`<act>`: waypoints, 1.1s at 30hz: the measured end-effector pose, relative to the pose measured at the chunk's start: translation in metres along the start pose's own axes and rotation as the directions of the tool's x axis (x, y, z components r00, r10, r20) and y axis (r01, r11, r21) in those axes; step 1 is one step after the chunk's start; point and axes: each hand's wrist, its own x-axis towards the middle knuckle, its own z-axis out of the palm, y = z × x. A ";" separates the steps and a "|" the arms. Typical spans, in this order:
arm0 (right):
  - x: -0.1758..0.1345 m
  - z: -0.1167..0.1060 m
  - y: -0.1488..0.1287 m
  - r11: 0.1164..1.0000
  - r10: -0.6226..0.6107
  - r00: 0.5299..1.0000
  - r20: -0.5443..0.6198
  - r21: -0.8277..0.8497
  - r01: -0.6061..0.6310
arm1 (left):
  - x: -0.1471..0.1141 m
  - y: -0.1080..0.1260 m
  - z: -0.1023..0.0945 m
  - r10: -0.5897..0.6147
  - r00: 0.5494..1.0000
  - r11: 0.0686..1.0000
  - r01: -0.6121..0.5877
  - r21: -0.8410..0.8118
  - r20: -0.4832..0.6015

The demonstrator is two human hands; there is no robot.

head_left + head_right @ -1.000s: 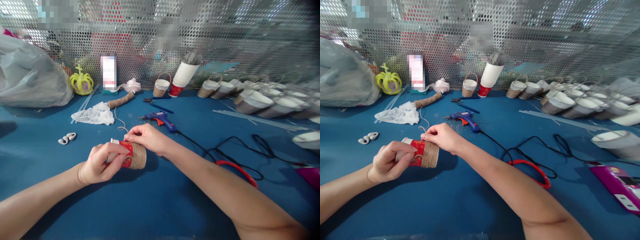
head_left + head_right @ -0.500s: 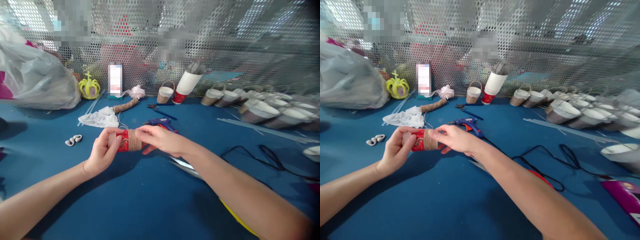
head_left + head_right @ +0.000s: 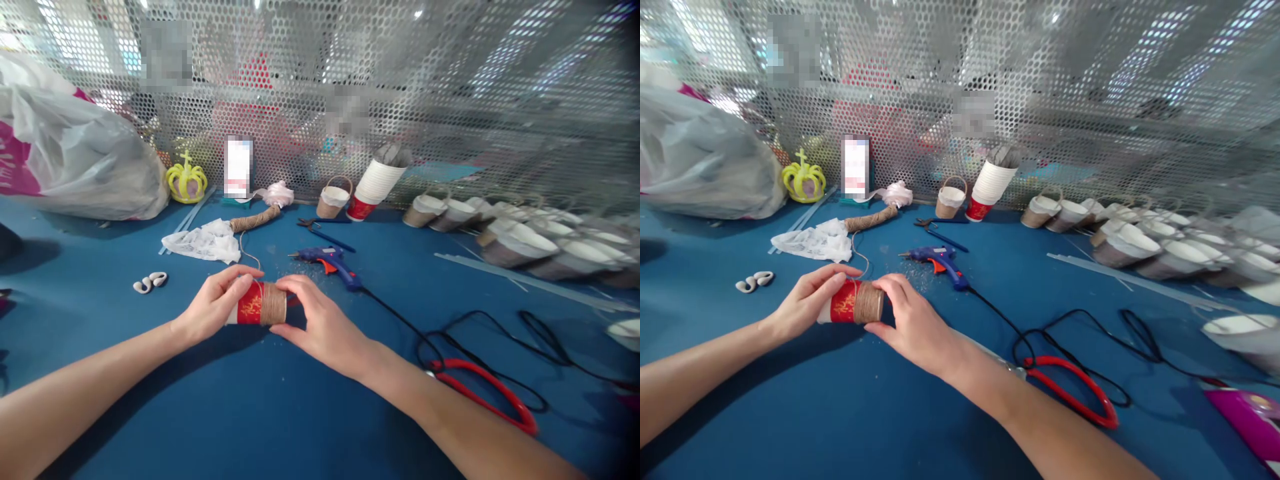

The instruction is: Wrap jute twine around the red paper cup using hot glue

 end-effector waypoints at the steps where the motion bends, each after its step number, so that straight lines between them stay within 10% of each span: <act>1: 0.000 -0.001 0.001 1.000 0.013 1.000 0.012 0.013 -0.013 | 0.001 -0.001 0.001 0.013 1.000 0.999 -0.012 0.046 -0.020; 5: 0.009 -0.024 0.014 0.979 0.203 0.979 -0.023 -0.021 -0.204 | 0.001 -0.004 0.002 0.011 0.999 0.987 -0.004 0.158 -0.044; 9: 0.022 -0.058 0.045 0.732 0.580 0.803 -0.136 -0.347 -0.587 | -0.001 -0.006 0.000 0.056 0.998 0.963 -0.046 0.265 -0.031; 18: 0.025 -0.051 0.086 0.640 0.730 0.671 -0.130 -0.214 -0.738 | -0.004 -0.007 -0.001 0.252 0.967 0.849 -0.233 0.475 0.024; 26: 0.010 -0.072 0.024 0.669 0.661 0.750 0.010 0.446 -0.595 | -0.005 -0.009 -0.003 0.324 0.944 0.785 -0.304 0.540 0.059; 33: -0.006 -0.064 -0.015 0.733 0.515 0.844 0.153 0.433 -0.525 | -0.004 -0.009 -0.003 0.260 0.965 0.817 -0.243 0.523 0.042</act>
